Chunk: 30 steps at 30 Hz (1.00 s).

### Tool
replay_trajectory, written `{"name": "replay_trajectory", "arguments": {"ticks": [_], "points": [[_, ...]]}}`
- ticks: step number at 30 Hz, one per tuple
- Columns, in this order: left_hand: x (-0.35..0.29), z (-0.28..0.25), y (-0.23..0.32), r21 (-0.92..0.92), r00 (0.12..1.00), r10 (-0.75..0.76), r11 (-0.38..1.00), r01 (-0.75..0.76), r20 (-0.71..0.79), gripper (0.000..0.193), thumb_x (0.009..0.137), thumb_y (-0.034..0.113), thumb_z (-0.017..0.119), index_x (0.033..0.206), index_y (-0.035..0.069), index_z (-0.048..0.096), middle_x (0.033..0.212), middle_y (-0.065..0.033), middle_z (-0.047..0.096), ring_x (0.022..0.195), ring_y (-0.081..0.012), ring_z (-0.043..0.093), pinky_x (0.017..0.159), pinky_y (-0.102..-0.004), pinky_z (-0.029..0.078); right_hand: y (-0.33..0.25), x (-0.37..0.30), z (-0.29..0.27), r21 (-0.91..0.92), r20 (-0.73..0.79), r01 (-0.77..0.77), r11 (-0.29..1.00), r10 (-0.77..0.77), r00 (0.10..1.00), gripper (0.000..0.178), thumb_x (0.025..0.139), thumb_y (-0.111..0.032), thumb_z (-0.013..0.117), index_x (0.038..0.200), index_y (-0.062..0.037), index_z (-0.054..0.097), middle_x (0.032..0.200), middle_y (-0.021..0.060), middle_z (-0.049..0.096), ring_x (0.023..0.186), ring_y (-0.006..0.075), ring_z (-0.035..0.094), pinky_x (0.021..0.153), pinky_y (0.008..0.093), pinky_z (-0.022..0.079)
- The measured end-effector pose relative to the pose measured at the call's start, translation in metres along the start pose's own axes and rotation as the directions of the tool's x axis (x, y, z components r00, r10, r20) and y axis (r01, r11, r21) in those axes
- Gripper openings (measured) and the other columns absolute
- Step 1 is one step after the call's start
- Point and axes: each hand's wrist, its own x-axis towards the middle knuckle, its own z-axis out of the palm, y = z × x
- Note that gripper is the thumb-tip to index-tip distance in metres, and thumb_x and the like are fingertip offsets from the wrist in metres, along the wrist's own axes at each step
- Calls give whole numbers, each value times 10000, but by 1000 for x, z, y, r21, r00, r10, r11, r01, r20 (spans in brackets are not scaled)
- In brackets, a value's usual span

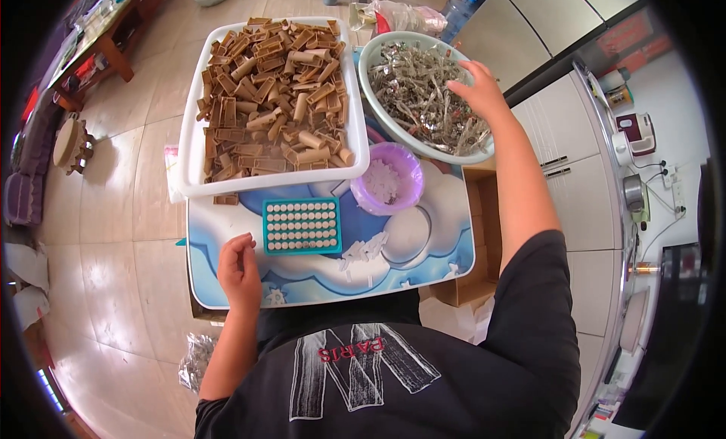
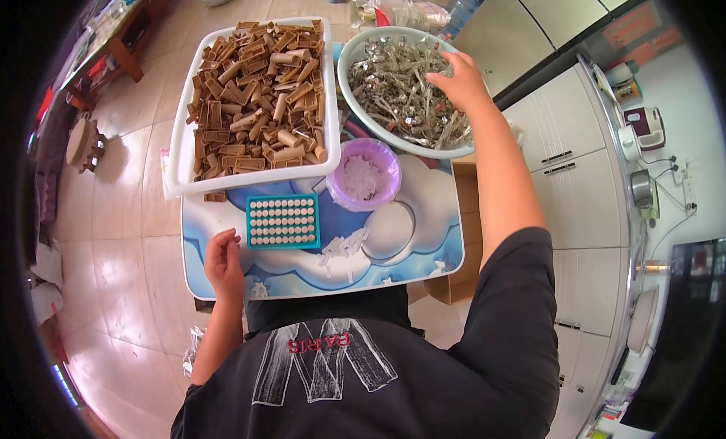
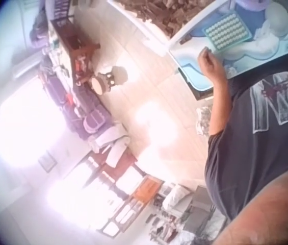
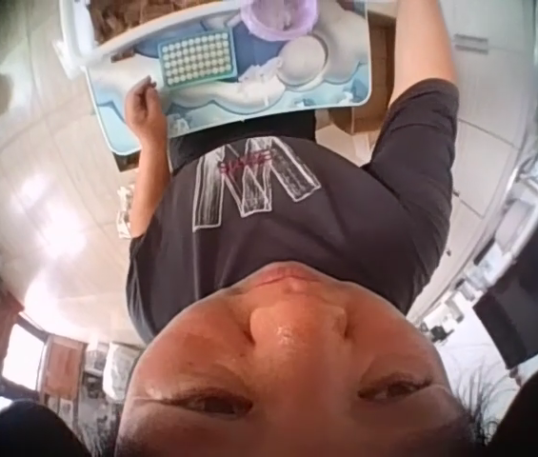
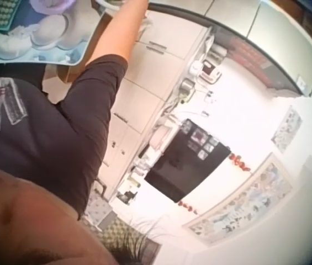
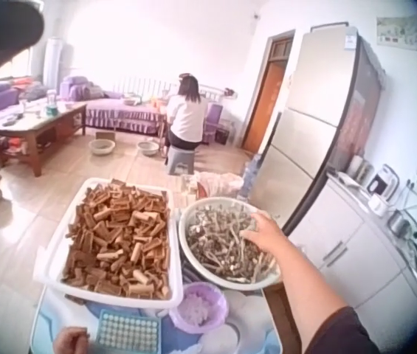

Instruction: The person presses a silicone mold onto a tray of button batteries, takes LED light circuits from a bowl, and assembles small electronic units by inserting the circuits and batteries into plastic casing halves and closing them by hand.

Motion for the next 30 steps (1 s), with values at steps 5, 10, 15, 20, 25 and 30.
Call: {"name": "replay_trajectory", "arguments": {"ticks": [5, 10, 15, 20, 25, 30], "points": [[1, -2, 0, 124, 995, 55, 990, -66, 86, 152, 921, -60, 498, 1032, -25, 596, 1025, -92, 601, 893, -145, 598, 818, -254, 480, -16, 52, 38, -112, 210, 24, 993, 0, 978, 923, 646, -471, 816, 1429, -205, 405, 1546, 196, 182, 1377, 405, 287, 1122, 451, 277], [2, 1, 12, 158, 994, 67, 984, -80, 82, 126, 904, -58, 523, 986, -20, 610, 983, -103, 614, 864, -158, 604, 789, -260, 490, -35, 56, 55, -281, 478, 151, 948, 2, 879, 880, 603, -431, 843, 1378, -247, 468, 1525, 177, 249, 1334, 394, 363, 1096, 447, 328], [4, 2, 14, 188, 991, 94, 976, -111, 96, 132, 875, -60, 543, 972, -16, 620, 977, -121, 629, 851, -193, 607, 762, -270, 489, -27, 66, 33, -222, 538, 147, 964, -5, 843, 588, 671, -285, 779, 1196, -127, 570, 1249, 152, 544, 1085, 312, 568, 899, 410, 469], [3, 2, 15, 165, 992, 87, 981, -101, 89, 130, 873, -58, 546, 971, -16, 621, 968, -119, 629, 841, -190, 609, 751, -266, 491, -9, 73, 8, -88, 461, -91, 992, 122, 879, 575, 708, -277, 746, 1226, -104, 567, 1132, 153, 617, 1038, 308, 596, 873, 397, 485], [3, 2, 15, 165, 993, 82, 982, -94, 80, 131, 872, -63, 545, 967, -17, 622, 962, -117, 628, 828, -188, 611, 739, -264, 492, -7, 39, 37, -137, 428, 87, 987, -20, 903, 740, 683, -328, 810, 1341, -150, 522, 1436, 199, 396, 1297, 348, 408, 1089, 405, 326], [4, 4, 14, 158, 991, 91, 982, -106, 101, 136, 882, -70, 535, 983, -22, 613, 963, -111, 622, 844, -175, 611, 757, -265, 499, -2, 51, 25, 46, 401, -22, 999, 1, 916, 518, 704, -158, 797, 1193, -111, 632, 1165, 140, 637, 1029, 263, 615, 892, 367, 478]]}}
